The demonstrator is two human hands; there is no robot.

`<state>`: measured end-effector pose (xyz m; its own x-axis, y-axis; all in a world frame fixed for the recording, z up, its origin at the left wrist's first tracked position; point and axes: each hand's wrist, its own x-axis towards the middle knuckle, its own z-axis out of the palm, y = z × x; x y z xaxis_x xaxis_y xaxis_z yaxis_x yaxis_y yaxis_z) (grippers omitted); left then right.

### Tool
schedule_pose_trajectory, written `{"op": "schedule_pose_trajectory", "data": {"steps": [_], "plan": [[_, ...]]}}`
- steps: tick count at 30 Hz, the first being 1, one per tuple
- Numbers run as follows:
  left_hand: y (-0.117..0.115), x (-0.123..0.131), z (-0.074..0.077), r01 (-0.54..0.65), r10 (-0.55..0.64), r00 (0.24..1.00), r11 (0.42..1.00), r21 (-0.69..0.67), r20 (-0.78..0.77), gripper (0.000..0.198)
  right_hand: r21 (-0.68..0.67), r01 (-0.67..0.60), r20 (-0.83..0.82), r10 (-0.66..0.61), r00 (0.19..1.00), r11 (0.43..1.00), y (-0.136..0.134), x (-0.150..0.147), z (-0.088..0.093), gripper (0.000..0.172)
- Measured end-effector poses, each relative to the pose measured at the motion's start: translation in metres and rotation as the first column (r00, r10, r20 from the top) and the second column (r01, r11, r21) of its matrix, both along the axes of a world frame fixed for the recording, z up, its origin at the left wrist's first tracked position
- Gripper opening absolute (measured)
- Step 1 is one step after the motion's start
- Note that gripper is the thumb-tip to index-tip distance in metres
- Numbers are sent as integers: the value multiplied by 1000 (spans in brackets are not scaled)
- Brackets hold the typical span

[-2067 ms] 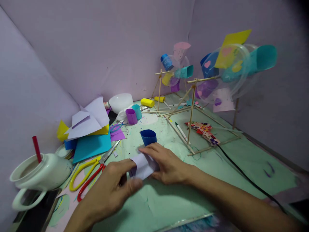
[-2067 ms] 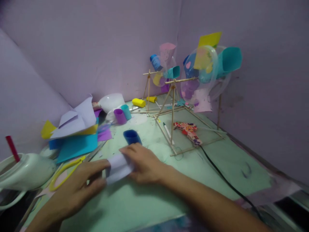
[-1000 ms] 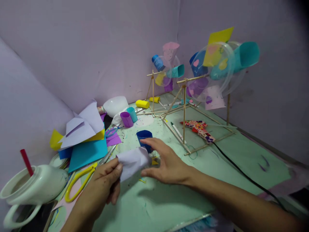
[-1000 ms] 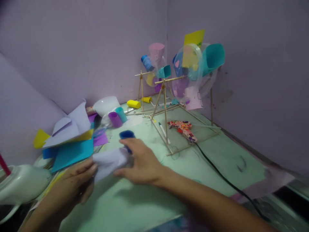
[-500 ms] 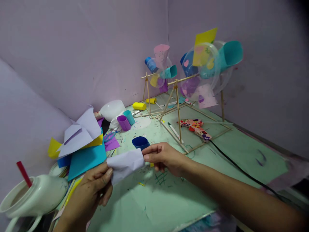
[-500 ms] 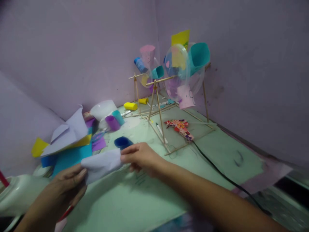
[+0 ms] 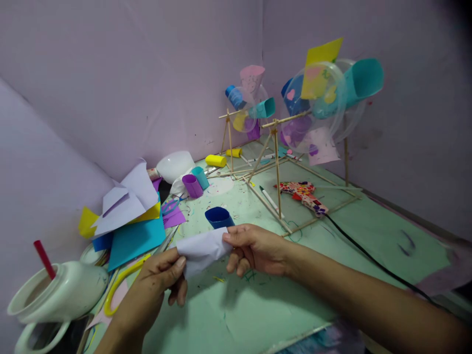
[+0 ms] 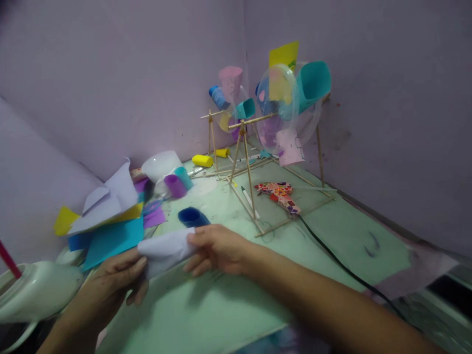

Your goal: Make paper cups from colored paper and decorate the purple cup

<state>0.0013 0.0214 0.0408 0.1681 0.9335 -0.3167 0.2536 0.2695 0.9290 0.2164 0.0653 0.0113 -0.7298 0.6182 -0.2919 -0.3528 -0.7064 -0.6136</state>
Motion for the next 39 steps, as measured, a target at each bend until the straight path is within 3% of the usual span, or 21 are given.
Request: {"op": "schedule_pose_trajectory", "data": {"steps": [11,16,18,20,22,23,25,27,29,31,36,39], "plan": [[0,-4,-1,-15,15,1000,1000,3,-15,26,49,96,156,-102,982,994,-2,-1,1,17],[-2,-4,2,-17,17,999,1000,13,-27,29,69,187,169,-196,966,980,-3,-3,2,13],[-4,-3,4,-91,91,996,994,57,6,26,57,207,153,-213,965,977,-2,-3,2,12],[-7,-1,5,-270,258,962,949,160,93,19,22,208,127,-209,970,978,-1,-2,2,14],[-11,1,7,-464,414,884,832,305,214,12,-30,192,92,-188,978,981,1,-1,1,17],[-12,2,7,-506,440,862,776,377,251,15,-60,177,73,-172,982,982,2,-1,0,18],[-14,6,7,-428,370,903,748,507,216,30,-115,133,35,-130,991,984,3,1,-2,16],[-15,12,5,-178,209,978,801,572,13,49,-159,70,1,-71,998,985,4,0,-4,10],[-14,19,-2,77,49,976,832,550,-211,68,-186,7,-24,-12,1000,982,3,-1,-8,5],[-12,26,-13,205,-33,949,817,538,-312,76,-200,-29,-37,22,999,979,0,-4,-13,4],[-8,31,-35,220,-64,963,746,629,-262,50,-149,-7,-10,6,1000,989,-7,-14,-23,6],[-7,30,-33,223,-23,954,724,653,-300,44,52,110,153,-117,981,993,-7,-17,-23,16]]}}
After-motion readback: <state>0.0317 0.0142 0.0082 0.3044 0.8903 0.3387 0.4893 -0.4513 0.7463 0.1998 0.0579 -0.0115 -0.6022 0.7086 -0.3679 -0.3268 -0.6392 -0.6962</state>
